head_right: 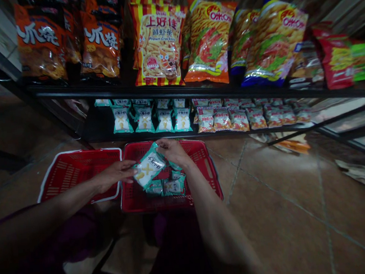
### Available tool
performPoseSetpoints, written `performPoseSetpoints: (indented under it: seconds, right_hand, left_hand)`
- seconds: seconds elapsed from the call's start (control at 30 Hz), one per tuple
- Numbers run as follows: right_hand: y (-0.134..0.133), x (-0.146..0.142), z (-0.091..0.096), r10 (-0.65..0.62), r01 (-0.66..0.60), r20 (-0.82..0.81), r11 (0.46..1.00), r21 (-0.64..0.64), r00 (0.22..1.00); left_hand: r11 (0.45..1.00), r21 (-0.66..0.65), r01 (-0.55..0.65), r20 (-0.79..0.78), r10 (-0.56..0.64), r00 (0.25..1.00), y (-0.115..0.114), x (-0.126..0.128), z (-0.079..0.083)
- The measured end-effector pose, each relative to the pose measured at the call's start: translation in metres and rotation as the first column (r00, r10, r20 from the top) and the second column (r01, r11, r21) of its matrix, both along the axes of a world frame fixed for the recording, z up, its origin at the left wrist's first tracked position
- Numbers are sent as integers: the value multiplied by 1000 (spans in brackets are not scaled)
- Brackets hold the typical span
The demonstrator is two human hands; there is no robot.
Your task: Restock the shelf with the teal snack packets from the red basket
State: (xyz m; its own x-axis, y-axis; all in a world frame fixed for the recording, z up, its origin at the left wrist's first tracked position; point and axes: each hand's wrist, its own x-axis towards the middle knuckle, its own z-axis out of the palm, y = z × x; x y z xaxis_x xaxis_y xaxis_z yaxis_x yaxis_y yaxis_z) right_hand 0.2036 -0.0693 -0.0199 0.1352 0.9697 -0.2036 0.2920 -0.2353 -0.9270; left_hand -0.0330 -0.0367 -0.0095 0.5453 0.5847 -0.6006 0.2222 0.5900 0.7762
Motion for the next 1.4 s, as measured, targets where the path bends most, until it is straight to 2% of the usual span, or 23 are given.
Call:
performPoseSetpoints:
  seconds: [0.23, 0.37, 0.57, 0.73, 0.93, 1.1, 1.23, 1.4]
  right_hand:
    - [15, -19, 2, -84, 89, -44, 989, 114, 995]
    - [21, -21, 1, -101, 103, -26, 984, 147, 995]
    - [21, -18, -6, -194, 201, -56, 964, 175, 979]
    - [19, -18, -9, -202, 211, -96, 972, 103, 975]
    - [15, -26, -1, -269, 276, -268, 961, -12, 925]
    - [13, -33, 8, -243, 256, -349, 967, -8, 905]
    - [16, -35, 10, -309, 331, -389, 944, -12, 868]
    - [18, -37, 10, -384, 409, -387, 913, -19, 839]
  left_hand:
    - [986, -23, 163, 23, -163, 986, -5, -1, -5]
    - [999, -40, 25, 19, -24, 1000, -3, -1, -3]
    - [986, -80, -149, 19, 151, 988, -4, 0, -2]
    - [961, -128, -244, 50, 252, 966, -3, 1, -4]
    - [950, -136, -282, 106, 297, 949, -1, 1, -6]
    - [950, -109, -293, 77, 302, 950, -2, 2, -10]
    - [962, -90, -259, 76, 266, 961, -3, 2, -13]
    - [957, -51, -287, 26, 288, 957, -2, 1, -19]
